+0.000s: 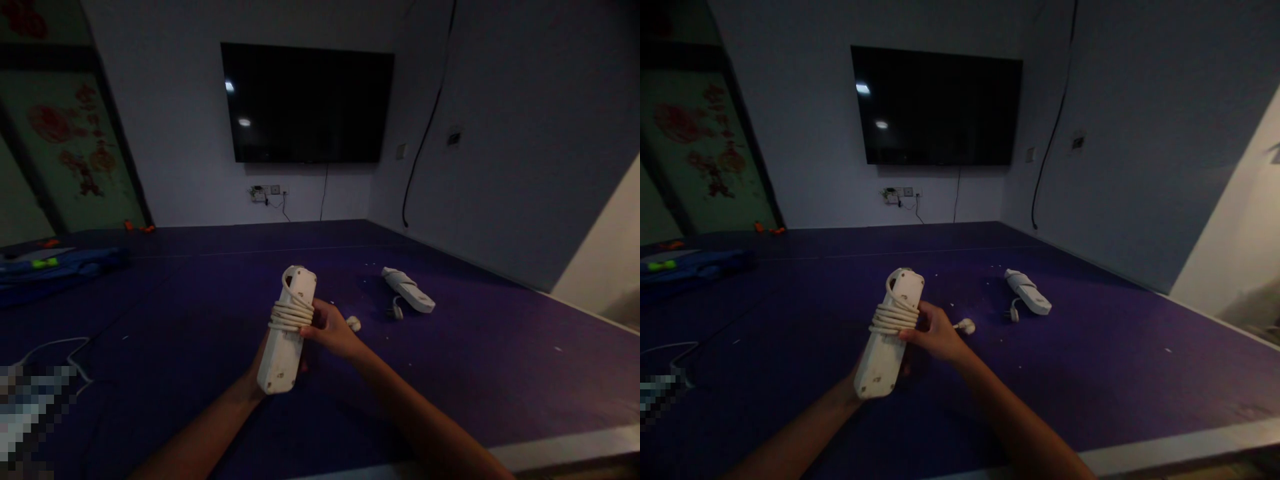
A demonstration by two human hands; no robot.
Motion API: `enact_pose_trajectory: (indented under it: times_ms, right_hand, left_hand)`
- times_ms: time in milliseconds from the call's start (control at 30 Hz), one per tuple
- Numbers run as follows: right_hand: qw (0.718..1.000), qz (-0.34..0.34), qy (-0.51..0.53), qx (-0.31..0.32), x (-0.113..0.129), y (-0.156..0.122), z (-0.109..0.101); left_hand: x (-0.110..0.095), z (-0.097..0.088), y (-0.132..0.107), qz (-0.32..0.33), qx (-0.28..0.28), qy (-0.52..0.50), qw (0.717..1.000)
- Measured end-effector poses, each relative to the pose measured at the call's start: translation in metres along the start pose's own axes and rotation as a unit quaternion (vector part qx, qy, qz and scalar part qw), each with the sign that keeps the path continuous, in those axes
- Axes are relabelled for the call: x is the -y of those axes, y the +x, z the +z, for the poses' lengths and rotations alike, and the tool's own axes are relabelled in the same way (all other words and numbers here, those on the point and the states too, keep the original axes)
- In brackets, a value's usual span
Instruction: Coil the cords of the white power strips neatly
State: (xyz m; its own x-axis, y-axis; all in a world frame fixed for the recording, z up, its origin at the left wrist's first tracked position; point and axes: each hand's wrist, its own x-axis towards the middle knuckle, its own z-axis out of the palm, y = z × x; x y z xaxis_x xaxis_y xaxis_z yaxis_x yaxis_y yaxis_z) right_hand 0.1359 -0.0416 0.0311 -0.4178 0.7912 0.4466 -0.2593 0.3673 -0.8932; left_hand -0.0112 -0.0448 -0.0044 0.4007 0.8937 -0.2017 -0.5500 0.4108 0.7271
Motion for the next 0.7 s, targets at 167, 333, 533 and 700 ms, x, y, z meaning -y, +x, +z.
enact_pose_trajectory:
  times_ms: [167,333,533,700]
  right_hand:
    - [0.999,-0.030,-0.013,-0.044,0.005,0.001,0.001]
    - [0.993,-0.048,-0.030,-0.108,0.007,0.002,-0.004]
    - [0.992,-0.047,-0.038,-0.112,0.004,0.003,-0.008]
    - [0.993,-0.039,-0.069,-0.082,0.004,0.002,-0.007]
  left_hand:
    - [-0.014,0.018,-0.014,0.059,0.008,-0.026,0.998]
    - [-0.023,0.021,-0.020,0.089,0.009,-0.012,0.996]
    - [-0.016,0.017,-0.018,0.136,-0.026,0.059,0.989]
    - [-0.017,0.012,-0.014,0.124,-0.047,0.080,0.988]
